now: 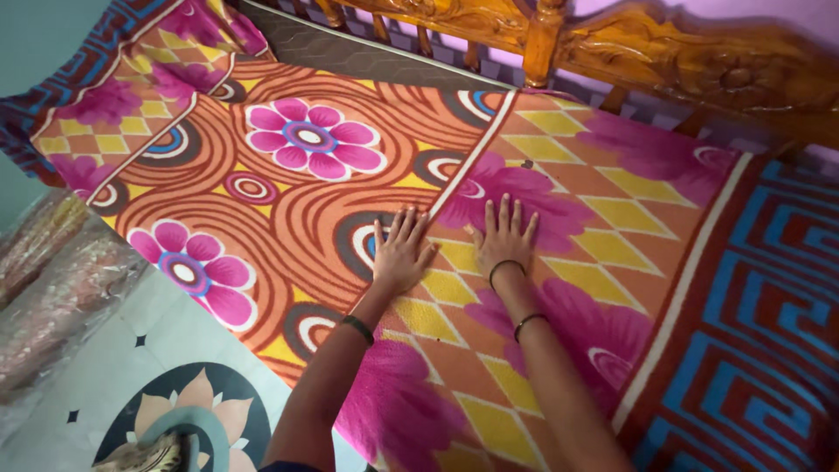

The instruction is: The person smooths and tucks a colorful patterned bedsheet onto a wooden bed frame. They adjust the sheet along the sides and corners, pressing it into place by hand.

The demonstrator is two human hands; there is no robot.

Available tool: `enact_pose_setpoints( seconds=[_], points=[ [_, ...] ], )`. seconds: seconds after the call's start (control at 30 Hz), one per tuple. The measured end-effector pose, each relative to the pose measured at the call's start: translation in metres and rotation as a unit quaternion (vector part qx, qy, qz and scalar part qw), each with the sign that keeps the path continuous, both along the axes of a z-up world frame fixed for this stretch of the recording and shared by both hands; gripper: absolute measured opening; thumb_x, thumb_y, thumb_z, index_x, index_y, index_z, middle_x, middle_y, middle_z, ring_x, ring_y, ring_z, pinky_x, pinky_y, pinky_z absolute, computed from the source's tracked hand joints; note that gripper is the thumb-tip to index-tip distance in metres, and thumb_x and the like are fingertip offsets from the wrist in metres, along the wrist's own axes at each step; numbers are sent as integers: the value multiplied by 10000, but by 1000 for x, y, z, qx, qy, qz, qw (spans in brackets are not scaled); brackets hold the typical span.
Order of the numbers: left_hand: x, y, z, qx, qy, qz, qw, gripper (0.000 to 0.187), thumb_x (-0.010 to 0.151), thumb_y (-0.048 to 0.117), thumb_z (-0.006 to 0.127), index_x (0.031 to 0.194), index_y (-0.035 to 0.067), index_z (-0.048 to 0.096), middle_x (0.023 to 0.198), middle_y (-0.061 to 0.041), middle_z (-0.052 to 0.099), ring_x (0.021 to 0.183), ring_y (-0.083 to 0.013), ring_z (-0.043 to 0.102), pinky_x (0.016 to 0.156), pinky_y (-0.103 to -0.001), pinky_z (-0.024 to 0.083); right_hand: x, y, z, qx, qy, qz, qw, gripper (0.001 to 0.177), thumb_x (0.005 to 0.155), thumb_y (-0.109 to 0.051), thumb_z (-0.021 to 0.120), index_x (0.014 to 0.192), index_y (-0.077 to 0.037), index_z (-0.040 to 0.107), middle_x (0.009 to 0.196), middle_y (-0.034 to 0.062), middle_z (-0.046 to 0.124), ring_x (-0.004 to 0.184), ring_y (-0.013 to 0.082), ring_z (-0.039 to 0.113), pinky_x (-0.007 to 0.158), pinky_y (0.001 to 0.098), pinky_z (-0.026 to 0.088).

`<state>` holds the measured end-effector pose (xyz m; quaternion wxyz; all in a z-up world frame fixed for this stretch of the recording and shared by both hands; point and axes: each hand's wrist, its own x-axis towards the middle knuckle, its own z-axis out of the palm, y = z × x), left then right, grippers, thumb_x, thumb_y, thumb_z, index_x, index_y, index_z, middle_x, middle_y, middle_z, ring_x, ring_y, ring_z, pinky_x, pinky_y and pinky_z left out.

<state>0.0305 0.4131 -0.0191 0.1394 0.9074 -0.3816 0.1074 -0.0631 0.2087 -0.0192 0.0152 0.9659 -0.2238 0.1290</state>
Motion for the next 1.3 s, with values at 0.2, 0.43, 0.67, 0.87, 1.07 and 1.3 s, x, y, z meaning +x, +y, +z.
enact_pose_setpoints(
  seconds=[0.2, 0.43, 0.67, 0.87, 1.07, 1.3],
  points=[
    [0, 4, -4, -23, 7, -18, 1000, 721, 1023, 584, 376, 1614, 173, 330, 1684, -128, 287, 1564, -325, 213, 1213, -683, 31, 0, 3, -15, 36, 8, 15, 999, 700, 1053, -578, 235, 1623, -172, 263, 1695, 118, 191, 1556, 333, 170, 1223, 635, 50],
    [2, 19, -17, -36, 4, -75, 996, 783, 1006, 611, 391, 1610, 119, 311, 1676, -155, 283, 1560, -336, 192, 1204, -676, 45, 4, -8, -31, 14, 15, 24, 999, 699, 1043, -535, 337, 1630, -165, 254, 1703, 128, 198, 1551, 353, 175, 1210, 650, 88],
    [-8, 123, -45, 7, -59, -227, 972, 733, 1021, 612, 365, 1604, 169, 329, 1693, -111, 295, 1571, -284, 219, 1228, -667, 71, -46, 7, -63, -21, -24, 11, 999, 678, 1028, -527, 433, 1594, -159, 365, 1693, 132, 289, 1547, 337, 265, 1217, 692, 131],
    [27, 294, -30, 52, -1, -169, 984, 750, 1026, 695, 380, 1600, 212, 372, 1712, -67, 282, 1619, -283, 212, 1282, -645, 73, -101, 88, -56, 78, -17, -26, 996, 680, 1012, -567, 355, 1558, -162, 344, 1668, 133, 229, 1499, 396, 180, 1132, 699, 105],
    [79, 381, -35, 4, -27, -23, 999, 728, 969, 695, 371, 1595, 325, 353, 1702, -38, 216, 1568, -330, 148, 1120, -803, -25, -60, 218, -69, 20, 9, 11, 1000, 718, 1020, -651, 335, 1580, -203, 350, 1671, 84, 265, 1533, 315, 213, 1177, 636, 146],
    [89, 359, -29, 96, -24, 6, 995, 691, 1001, 640, 148, 1621, 344, 216, 1712, 17, 155, 1581, -290, 98, 1127, -836, -50, -54, 258, -49, 48, -10, -3, 999, 769, 999, -704, 304, 1599, -223, 334, 1688, 67, 246, 1545, 275, 198, 1207, 598, 128]
  ],
)
